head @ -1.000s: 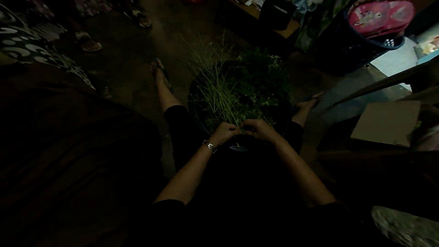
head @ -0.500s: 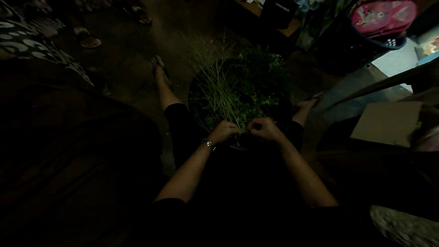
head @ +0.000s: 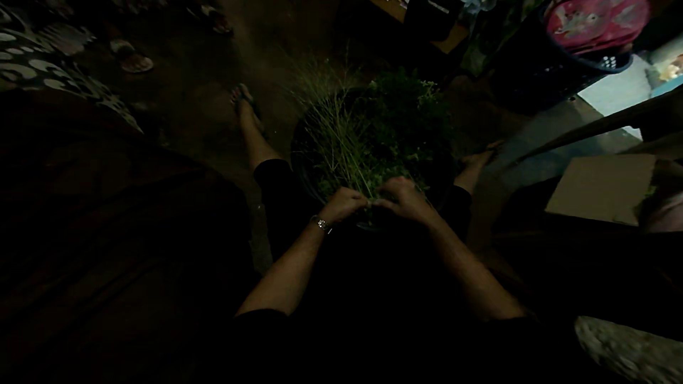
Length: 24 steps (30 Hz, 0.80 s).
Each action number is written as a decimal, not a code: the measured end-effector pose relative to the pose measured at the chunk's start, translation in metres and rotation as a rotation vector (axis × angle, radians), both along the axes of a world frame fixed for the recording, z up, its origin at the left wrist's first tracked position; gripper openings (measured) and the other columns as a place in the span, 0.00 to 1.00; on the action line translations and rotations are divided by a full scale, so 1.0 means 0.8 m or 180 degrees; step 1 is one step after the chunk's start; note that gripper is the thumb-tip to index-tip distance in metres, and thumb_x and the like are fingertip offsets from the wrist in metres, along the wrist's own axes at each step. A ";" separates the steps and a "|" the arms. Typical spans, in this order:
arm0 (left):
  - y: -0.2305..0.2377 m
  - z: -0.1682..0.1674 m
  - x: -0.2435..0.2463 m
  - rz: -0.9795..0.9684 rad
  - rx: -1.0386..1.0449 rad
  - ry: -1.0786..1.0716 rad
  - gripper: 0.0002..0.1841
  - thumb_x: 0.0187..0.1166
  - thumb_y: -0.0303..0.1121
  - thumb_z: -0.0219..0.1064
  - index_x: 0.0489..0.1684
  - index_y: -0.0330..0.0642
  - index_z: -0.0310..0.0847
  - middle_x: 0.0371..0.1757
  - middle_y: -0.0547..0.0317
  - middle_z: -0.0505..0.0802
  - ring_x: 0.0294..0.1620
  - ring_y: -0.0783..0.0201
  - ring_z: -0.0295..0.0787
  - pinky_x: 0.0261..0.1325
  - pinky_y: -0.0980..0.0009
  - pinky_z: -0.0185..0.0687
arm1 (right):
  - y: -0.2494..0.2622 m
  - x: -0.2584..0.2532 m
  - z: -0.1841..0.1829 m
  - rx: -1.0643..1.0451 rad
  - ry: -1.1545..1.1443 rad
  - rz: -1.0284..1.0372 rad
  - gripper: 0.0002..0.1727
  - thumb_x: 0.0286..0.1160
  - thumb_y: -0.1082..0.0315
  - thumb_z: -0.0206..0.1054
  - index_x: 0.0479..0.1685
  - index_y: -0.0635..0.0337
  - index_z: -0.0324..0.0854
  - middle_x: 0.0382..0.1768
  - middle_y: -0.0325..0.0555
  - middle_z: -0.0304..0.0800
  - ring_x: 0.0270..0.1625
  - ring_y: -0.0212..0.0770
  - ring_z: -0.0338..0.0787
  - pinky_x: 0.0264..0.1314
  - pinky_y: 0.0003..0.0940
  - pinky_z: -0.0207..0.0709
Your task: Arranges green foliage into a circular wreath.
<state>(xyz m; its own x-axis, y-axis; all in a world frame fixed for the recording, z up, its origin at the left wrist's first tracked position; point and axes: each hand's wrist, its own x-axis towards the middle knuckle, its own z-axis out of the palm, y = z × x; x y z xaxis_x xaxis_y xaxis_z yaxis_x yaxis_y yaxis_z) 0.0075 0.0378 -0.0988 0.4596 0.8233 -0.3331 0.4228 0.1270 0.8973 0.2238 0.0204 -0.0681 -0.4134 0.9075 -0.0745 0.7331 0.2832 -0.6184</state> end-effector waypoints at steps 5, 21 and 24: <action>-0.003 0.010 -0.004 -0.0014 -0.0113 0.0020 0.09 0.84 0.29 0.65 0.39 0.35 0.91 0.38 0.57 0.92 0.38 0.70 0.84 0.49 0.68 0.80 | -0.005 -0.016 -0.016 -0.0389 0.0816 -0.0539 0.11 0.84 0.68 0.66 0.49 0.68 0.88 0.57 0.57 0.89 0.66 0.53 0.85 0.77 0.55 0.72; 0.001 0.010 -0.009 0.0009 -0.0042 -0.0015 0.11 0.86 0.31 0.63 0.45 0.33 0.89 0.43 0.54 0.91 0.44 0.68 0.85 0.55 0.67 0.80 | -0.003 0.024 -0.008 -0.0426 0.0304 -0.0335 0.14 0.87 0.69 0.62 0.58 0.69 0.87 0.59 0.58 0.90 0.62 0.49 0.89 0.72 0.44 0.79; 0.002 0.009 -0.005 -0.0470 0.0400 0.0539 0.17 0.90 0.35 0.59 0.65 0.34 0.85 0.64 0.43 0.90 0.67 0.55 0.86 0.75 0.56 0.75 | -0.004 0.013 0.002 -0.0557 -0.0236 -0.0195 0.17 0.89 0.69 0.58 0.64 0.69 0.84 0.65 0.62 0.86 0.69 0.54 0.86 0.78 0.47 0.74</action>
<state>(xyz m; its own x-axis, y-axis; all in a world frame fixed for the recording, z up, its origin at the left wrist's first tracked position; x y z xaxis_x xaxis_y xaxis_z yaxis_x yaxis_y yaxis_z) 0.0039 0.0392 -0.0913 0.5243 0.7912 -0.3149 0.5740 -0.0553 0.8170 0.2345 0.0172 -0.0666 -0.3455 0.9013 -0.2614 0.7909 0.1297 -0.5980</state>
